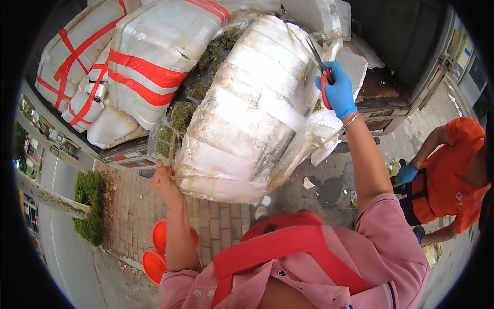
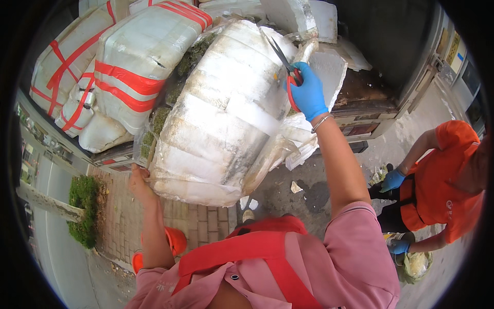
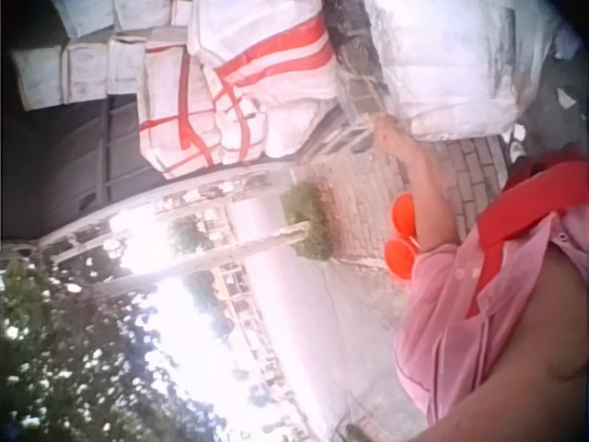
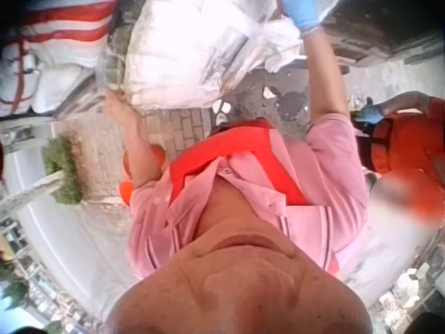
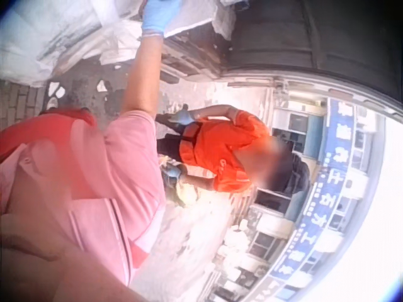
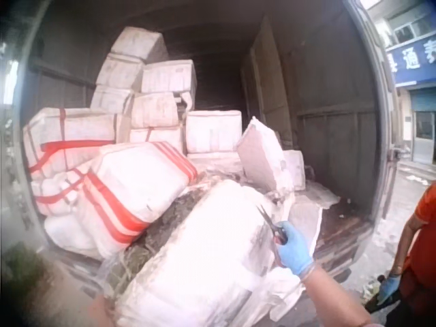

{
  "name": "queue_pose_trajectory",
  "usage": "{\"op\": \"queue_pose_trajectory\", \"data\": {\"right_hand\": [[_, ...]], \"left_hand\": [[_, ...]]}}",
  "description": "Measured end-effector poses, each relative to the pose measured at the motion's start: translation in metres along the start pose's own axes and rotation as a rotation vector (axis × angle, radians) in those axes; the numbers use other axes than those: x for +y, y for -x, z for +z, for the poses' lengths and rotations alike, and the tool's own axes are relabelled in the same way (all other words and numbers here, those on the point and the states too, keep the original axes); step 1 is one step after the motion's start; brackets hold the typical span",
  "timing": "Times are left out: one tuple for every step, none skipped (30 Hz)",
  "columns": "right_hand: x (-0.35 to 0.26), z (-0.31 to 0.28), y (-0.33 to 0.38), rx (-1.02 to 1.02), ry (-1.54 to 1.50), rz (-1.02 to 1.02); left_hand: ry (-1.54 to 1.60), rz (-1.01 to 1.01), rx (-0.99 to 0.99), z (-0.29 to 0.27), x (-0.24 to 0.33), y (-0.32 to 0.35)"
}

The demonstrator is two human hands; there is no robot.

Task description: The person carries a basin of dark liquid, pours it into a sink, and then uses a strainer to scoop green plant material from a tank into the basin. They carry the basin and red buckets outside, where they use scissors to cut open large white sacks and remove smaller plastic bags of green material.

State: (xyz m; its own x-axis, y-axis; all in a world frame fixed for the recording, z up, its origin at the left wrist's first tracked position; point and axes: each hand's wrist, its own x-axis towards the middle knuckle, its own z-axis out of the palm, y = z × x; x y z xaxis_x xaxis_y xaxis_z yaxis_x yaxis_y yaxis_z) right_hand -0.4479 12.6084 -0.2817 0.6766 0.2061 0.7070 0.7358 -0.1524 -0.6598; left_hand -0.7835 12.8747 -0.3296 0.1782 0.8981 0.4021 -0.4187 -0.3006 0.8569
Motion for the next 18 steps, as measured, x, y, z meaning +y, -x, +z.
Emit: {"op": "queue_pose_trajectory", "data": {"right_hand": [[0.002, -0.004, 0.008, -0.008, -0.031, 0.032], [0.008, -0.007, 0.017, -0.019, -0.056, 0.069], [0.011, -0.013, 0.022, -0.028, -0.077, 0.105], [0.011, -0.015, 0.020, -0.033, -0.062, 0.118], [0.013, -0.016, 0.022, -0.040, -0.042, 0.152], [0.013, -0.018, 0.024, -0.046, -0.030, 0.183], [0.016, -0.016, 0.026, -0.021, -0.012, 0.210], [0.016, -0.018, 0.028, 0.025, 0.028, 0.190], [0.019, -0.022, 0.023, -0.001, 0.018, 0.207], [0.023, -0.026, 0.021, -0.027, 0.010, 0.224], [0.021, -0.027, 0.025, -0.024, 0.010, 0.218], [0.017, -0.030, 0.028, -0.012, 0.012, 0.204], [0.025, -0.027, 0.032, 0.021, -0.074, 0.206], [0.009, -0.029, 0.039, 0.031, -0.030, 0.186], [0.011, -0.037, 0.047, 0.045, -0.067, 0.179], [0.013, -0.044, 0.052, 0.059, -0.105, 0.169], [0.012, -0.056, 0.059, 0.042, -0.201, 0.200], [0.012, -0.069, 0.068, 0.020, -0.295, 0.231]], "left_hand": [[-0.037, 0.023, -0.016, -0.004, 0.003, 0.003], [-0.075, 0.038, -0.033, -0.006, 0.005, 0.005], [-0.110, 0.051, -0.053, -0.006, 0.007, 0.008], [-0.157, 0.014, 0.012, -0.006, 0.001, 0.002], [-0.220, -0.036, 0.066, -0.005, -0.006, -0.005], [-0.197, -0.005, 0.049, -0.002, -0.004, -0.008], [-0.167, 0.031, 0.024, 0.002, -0.001, -0.010], [-0.156, 0.000, 0.005, 0.005, 0.002, -0.008], [-0.141, -0.019, -0.002, 0.008, 0.004, -0.009], [-0.126, -0.038, -0.010, 0.009, 0.004, -0.007], [-0.151, -0.052, 0.020, 0.004, 0.002, -0.004], [-0.145, -0.067, 0.035, -0.004, 0.000, -0.001], [-0.131, -0.076, 0.049, -0.014, -0.003, 0.002], [-0.127, -0.092, 0.070, -0.021, -0.007, 0.002], [-0.095, -0.067, 0.066, -0.012, -0.002, 0.006], [-0.063, -0.040, 0.063, -0.004, 0.004, 0.011], [-0.043, -0.025, 0.069, -0.001, 0.011, 0.020], [-0.078, -0.010, 0.037, -0.001, 0.017, 0.029]]}}
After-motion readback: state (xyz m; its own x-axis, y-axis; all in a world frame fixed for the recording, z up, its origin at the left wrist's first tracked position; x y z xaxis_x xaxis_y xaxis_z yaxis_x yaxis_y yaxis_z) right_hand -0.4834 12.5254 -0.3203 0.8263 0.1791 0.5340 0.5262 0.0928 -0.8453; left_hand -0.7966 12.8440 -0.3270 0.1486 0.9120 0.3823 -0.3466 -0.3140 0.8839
